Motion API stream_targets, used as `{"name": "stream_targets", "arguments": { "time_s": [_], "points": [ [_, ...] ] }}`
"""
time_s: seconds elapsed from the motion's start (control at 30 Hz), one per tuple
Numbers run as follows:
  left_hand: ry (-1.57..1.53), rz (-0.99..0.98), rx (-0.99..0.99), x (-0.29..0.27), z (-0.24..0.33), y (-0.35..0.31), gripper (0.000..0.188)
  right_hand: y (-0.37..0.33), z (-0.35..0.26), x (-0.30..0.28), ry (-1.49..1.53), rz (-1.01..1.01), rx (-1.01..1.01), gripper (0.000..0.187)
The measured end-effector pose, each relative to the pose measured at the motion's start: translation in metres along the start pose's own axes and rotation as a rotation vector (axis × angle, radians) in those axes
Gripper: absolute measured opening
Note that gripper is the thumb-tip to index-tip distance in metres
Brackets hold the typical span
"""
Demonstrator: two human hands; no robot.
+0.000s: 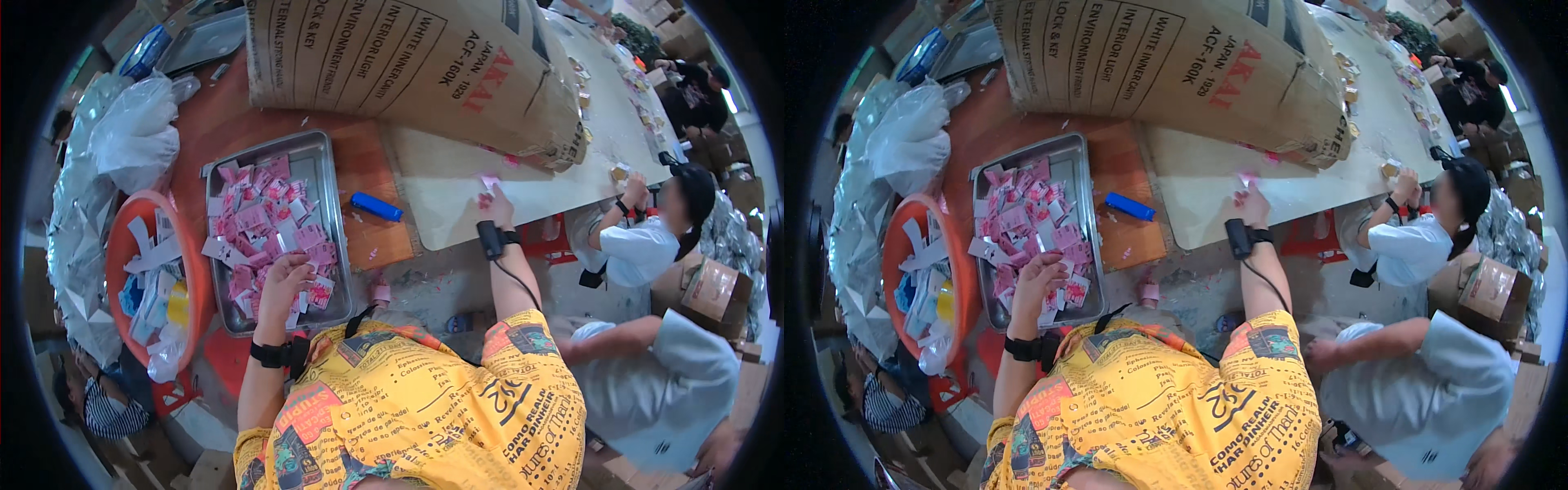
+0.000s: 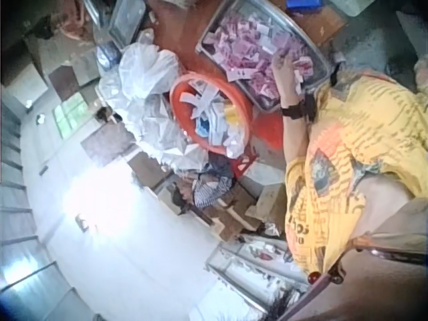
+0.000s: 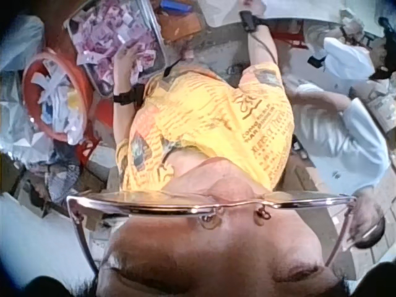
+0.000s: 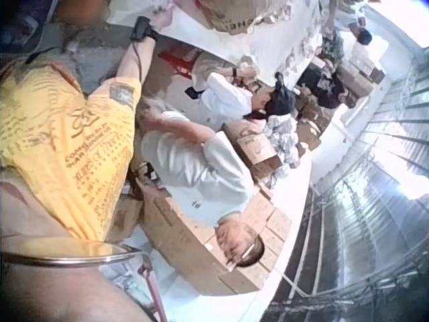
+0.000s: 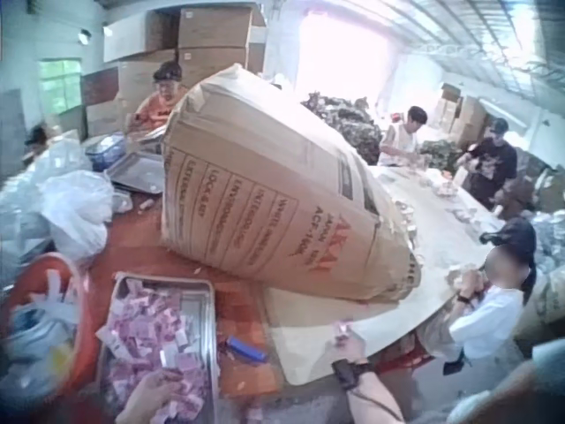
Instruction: The person picks up small pink key tags and white paper inserts from a metal tray. They fold the paper inserts and attach them to the tags using a blue stapler. The assembled tags are then placed into a cardboard box on the table.
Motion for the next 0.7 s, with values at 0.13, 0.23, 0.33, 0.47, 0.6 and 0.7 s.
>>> {"name": "stream_targets", "arguments": {
  "time_s": [0.13, 0.23, 0.33, 0.47, 0.6, 0.7],
  "points": [
    [0.166, 0.144, 0.083, -0.03, 0.002, -0.016, 0.023, -0.011, -0.01, 0.008, -0.162, 0.034, -0.205, 0.027],
    [0.163, 0.171, 0.089, -0.042, 0.003, -0.025, 0.022, -0.019, -0.018, 0.042, 0.074, -0.112, -0.147, 0.025],
    [0.152, 0.202, 0.11, -0.049, 0.012, -0.036, 0.022, -0.01, -0.049, 0.069, 0.136, -0.157, -0.209, 0.026],
    [0.129, 0.25, 0.15, -0.068, 0.015, -0.041, 0.022, -0.015, -0.081, 0.092, 0.09, -0.306, -0.327, 0.023],
    [0.213, 0.264, 0.182, -0.079, 0.022, -0.042, 0.02, -0.032, -0.056, 0.092, -0.029, -0.371, -0.204, 0.024],
    [0.246, 0.452, 0.221, -0.117, 0.039, -0.071, 0.017, -0.082, -0.032, 0.107, -0.487, -0.36, -0.379, 0.022]
  ]
}}
Point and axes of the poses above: each hand's wrist, its own y-axis towards the middle knuckle, its own x-axis out of the palm, z = x × y, the point moved 9 cm from there along y, towards the middle knuckle, and after that the axes turned 14 degrees about -y, right-handed, at the moved point
